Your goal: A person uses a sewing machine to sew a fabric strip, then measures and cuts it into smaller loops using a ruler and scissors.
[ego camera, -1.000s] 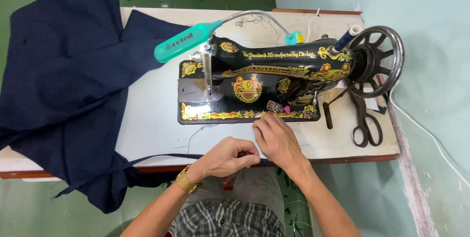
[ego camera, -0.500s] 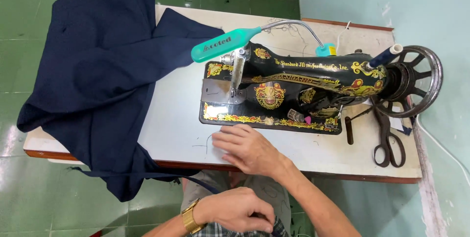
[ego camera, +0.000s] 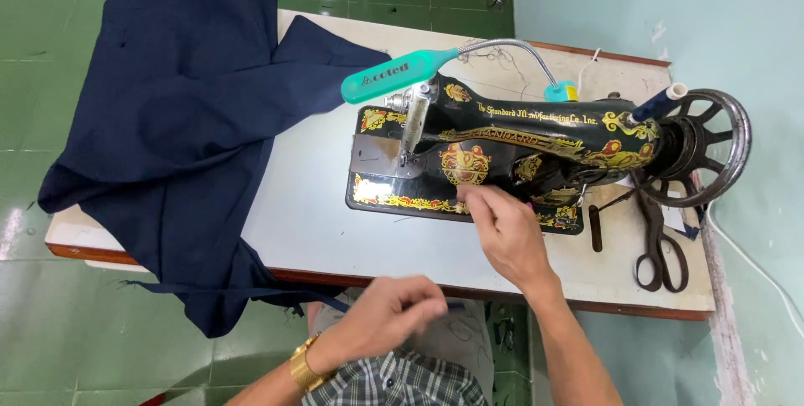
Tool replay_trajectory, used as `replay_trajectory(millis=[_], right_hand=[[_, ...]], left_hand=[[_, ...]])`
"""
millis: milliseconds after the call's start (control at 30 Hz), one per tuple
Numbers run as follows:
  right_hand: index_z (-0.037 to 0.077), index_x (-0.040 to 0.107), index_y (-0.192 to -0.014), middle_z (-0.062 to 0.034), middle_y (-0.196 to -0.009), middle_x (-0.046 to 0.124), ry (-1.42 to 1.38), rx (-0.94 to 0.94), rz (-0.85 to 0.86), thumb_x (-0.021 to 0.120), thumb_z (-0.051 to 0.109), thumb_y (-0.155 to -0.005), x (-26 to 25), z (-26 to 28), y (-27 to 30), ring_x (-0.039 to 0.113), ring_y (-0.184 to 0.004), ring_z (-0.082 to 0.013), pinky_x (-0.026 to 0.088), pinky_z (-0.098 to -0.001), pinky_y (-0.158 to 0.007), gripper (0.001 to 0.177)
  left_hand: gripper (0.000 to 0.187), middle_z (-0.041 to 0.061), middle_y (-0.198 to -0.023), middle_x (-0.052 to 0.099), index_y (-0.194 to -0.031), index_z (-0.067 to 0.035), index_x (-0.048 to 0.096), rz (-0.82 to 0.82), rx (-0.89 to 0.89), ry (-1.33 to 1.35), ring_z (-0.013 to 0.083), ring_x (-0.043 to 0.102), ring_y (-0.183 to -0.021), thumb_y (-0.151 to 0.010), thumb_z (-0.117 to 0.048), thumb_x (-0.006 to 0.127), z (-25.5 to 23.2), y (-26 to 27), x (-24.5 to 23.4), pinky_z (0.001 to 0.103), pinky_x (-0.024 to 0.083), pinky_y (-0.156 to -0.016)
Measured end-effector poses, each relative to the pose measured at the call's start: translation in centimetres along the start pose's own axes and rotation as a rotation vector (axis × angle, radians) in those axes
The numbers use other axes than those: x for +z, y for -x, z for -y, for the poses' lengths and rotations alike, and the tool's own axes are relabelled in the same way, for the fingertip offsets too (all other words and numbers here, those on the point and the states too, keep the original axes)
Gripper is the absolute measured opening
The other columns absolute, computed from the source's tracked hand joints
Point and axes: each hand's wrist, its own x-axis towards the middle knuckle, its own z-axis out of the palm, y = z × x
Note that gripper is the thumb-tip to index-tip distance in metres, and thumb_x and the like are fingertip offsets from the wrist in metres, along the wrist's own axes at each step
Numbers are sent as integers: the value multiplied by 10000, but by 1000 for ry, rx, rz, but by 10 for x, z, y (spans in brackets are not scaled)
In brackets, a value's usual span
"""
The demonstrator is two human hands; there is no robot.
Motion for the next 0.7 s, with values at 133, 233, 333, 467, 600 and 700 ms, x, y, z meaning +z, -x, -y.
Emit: replay_trajectory(millis=[133,233,333,467,600,700], right_hand=[[65,727,-1275,-78,-984,820,-681,459,328,494,439,-977,-21,13,36,730,-776,-170,578,-314,-659,531],[110,764,-1240,-45,-933,824,-653,567,352,642,431,-886,-22,17,55,764,-782,-158,627,-331,-719,494],[70,799,-1065,-70,-773,771,-740,563,289,722,292,-892,-16,6,70,701,-685,-164,603,-322,-661,292],[52,816,-900,-42,-649,719,-607,532,93,669,191,-946,-26,-4,83,671,-625,-137,579,-285,-628,207],[26,741,-991,-65,-750,679,-394,551,-139,611,132,-1027,-50,-59,112,626,-668,-156,564,-275,-619,171],[68,756,-916,-5,-733,674,-192,779,-227,673,290,-1020,-57,-58,119,592,-720,-115,483,-267,-719,259]], left_hand=[[217,-3,-586,654,-895,-92,702,-249,-208,194,100,477,-419,-1027,-233,604,-6,-15,-19,243,405,-447],[219,13,-587,667,-889,-78,690,-239,-186,242,104,445,-402,-1024,-231,609,-10,-24,-11,251,375,-427],[215,2,-608,677,-891,-91,689,-198,-102,182,89,456,-446,-1023,-241,609,-7,-34,2,256,397,-485],[222,-11,-600,646,-901,-105,717,-37,-100,-4,94,472,-484,-1017,-267,618,-5,-39,1,273,403,-507],[293,14,-640,703,-901,-83,732,33,-82,-203,96,676,-501,-1046,-275,565,11,-19,-44,168,521,-472],[295,4,-659,719,-897,-112,808,-36,-191,-303,111,588,-544,-979,-326,623,10,-3,-90,267,469,-566]])
